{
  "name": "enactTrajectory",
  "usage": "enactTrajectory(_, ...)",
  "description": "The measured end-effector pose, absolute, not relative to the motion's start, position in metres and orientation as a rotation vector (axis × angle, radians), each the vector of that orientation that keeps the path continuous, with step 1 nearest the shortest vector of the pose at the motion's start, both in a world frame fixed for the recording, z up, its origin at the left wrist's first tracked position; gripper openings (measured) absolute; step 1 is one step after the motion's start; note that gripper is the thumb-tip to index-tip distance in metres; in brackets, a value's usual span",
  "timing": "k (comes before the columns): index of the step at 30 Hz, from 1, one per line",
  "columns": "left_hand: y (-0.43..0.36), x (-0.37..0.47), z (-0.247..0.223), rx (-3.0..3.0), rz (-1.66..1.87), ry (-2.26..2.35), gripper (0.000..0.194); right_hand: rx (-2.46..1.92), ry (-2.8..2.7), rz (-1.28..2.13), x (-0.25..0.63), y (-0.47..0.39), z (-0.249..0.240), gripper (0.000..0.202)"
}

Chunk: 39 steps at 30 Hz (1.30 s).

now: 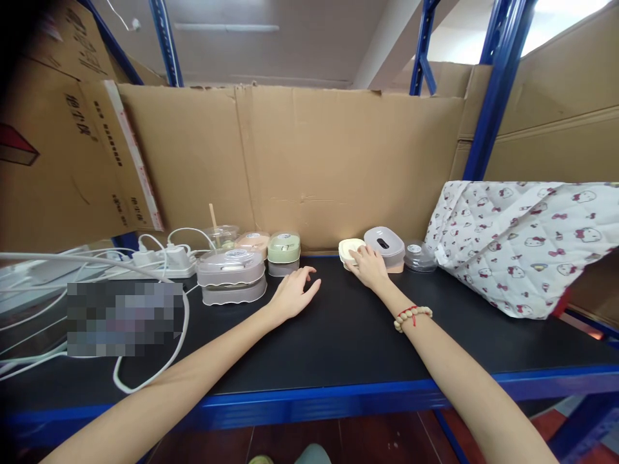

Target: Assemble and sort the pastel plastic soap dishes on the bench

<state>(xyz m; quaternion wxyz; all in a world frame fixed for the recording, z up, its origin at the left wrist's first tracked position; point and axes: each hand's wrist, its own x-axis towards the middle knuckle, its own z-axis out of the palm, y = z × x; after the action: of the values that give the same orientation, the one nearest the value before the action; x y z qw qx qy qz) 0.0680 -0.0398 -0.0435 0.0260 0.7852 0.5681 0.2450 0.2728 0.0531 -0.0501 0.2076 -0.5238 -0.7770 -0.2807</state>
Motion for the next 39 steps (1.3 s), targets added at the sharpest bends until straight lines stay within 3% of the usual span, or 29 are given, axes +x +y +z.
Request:
enactTrajectory(7,-0.041,0.051,-0.020,2.784,0.875,1.969,0.028,-1.405,-2.029,-0.763,0.271,0.049,-0.053,0.040)
enactTrajectory(12,-0.043,0.025,-0.002,2.459,1.178,2.513,0.039,-1.357,-1.929,-0.694,0.274,0.047,-0.057,0.037)
enactTrajectory(16,-0.041,0.015,-0.004,2.087,1.024,2.830,0.052,-1.367,-1.916,-0.614,0.275,0.046,-0.058,0.033)
enactTrajectory(20,-0.045,0.021,-0.004,2.012,0.826,2.861,0.058,-1.389,-1.924,-0.584,0.273,0.043,-0.055,0.032)
enactTrajectory(27,-0.050,0.030,-0.002,2.142,0.642,2.866,0.048,-1.395,-1.918,-0.578,0.273,0.043,-0.054,0.031)
enactTrajectory(39,-0.046,0.028,-0.005,2.300,0.745,2.780,0.045,-1.427,-1.914,-0.544,0.270,0.040,-0.052,0.031)
